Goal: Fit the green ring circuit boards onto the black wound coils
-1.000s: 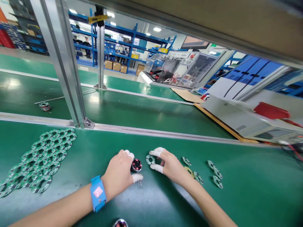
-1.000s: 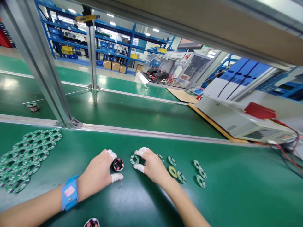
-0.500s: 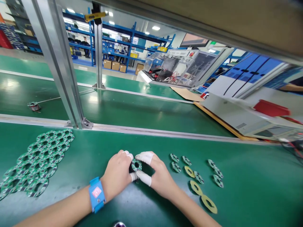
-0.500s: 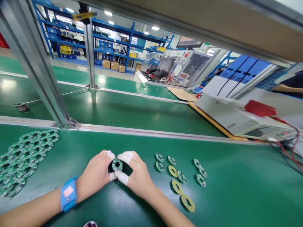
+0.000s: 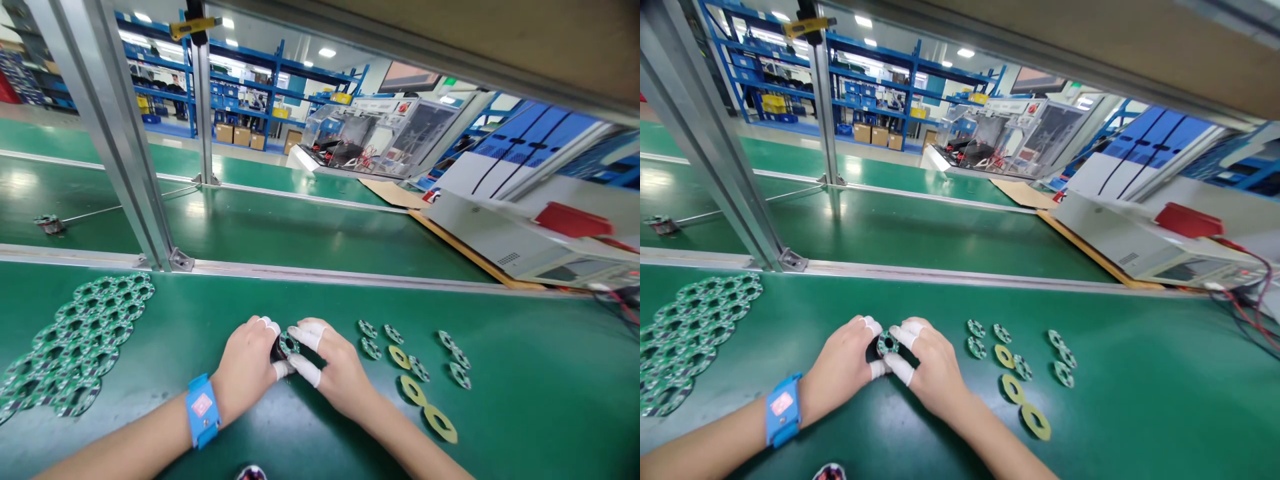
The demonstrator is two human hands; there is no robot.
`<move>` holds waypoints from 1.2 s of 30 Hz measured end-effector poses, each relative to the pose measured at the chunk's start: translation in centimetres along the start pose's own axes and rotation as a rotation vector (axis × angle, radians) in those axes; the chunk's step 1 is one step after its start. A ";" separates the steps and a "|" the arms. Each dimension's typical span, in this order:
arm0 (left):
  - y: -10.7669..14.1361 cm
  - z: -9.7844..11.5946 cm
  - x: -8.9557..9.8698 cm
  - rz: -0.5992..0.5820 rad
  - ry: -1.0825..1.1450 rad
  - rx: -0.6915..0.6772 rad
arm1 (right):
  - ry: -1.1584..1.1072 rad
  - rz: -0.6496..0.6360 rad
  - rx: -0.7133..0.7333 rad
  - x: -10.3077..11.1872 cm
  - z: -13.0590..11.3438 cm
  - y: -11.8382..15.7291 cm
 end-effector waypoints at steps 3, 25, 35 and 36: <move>0.0 0.0 -0.1 -0.003 -0.004 -0.005 | 0.019 0.016 -0.011 0.0 -0.2 -0.2; 0.2 -0.2 0.3 0.009 0.074 -0.005 | -0.319 -0.202 -0.335 0.9 -0.4 -1.4; 1.0 0.6 1.5 0.021 -0.097 -0.336 | -0.531 -0.263 -0.316 0.6 0.6 -0.9; 1.1 0.7 1.3 -0.001 -0.164 -0.379 | -0.523 -0.244 -0.314 0.4 0.5 -0.8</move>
Point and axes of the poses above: each hand's wrist, its own y-axis away from the middle knuckle, its own x-axis out of the back of the hand, z = x × y, the point moved 1 cm from there along -y, towards the middle knuckle, and after that the axes turned 2 degrees about -x, right-handed, at the moved point
